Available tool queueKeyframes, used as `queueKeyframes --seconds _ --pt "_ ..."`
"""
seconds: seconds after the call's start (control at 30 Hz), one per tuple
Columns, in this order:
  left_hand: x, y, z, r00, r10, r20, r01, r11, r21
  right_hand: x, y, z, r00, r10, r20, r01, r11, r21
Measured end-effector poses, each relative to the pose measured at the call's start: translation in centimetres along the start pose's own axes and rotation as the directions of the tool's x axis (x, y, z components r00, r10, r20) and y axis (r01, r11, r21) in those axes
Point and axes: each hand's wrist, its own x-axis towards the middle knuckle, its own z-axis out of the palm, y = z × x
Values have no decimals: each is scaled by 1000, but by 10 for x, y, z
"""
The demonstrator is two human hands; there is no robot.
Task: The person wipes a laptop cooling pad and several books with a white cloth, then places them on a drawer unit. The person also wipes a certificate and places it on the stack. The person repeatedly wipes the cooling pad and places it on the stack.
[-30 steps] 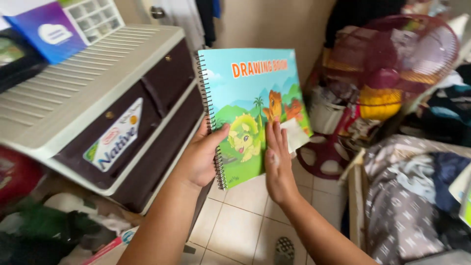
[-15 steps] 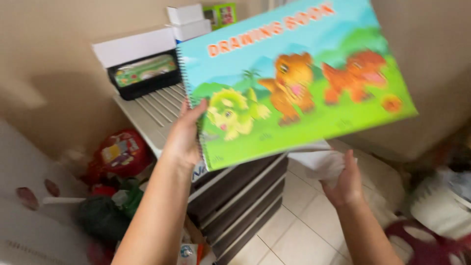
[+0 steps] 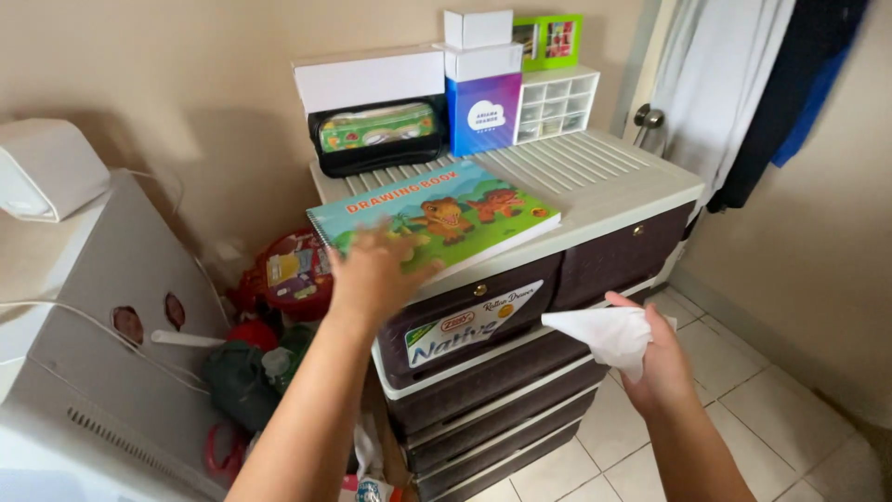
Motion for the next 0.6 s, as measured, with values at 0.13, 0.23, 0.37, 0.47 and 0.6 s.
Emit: queueKeyframes --seconds 0.13,0.23,0.37,0.47,0.6 --pt "27 -15 47 986 167 -6 -165 981 100 -23 -27 45 997 74 15 -75 993 91" --pt "51 -26 54 956 291 -27 -288 954 87 -32 -36 60 987 162 24 -163 957 241" --pt "49 -16 41 965 259 -29 -257 964 61 -17 -19 26 963 74 260 -134 966 223" --pt "44 -13 42 975 214 -67 -209 975 73 -19 -18 18 862 -3 507 -243 875 418" --pt "33 -8 38 941 292 -173 -266 951 159 -52 -28 19 729 -179 660 -430 631 646"
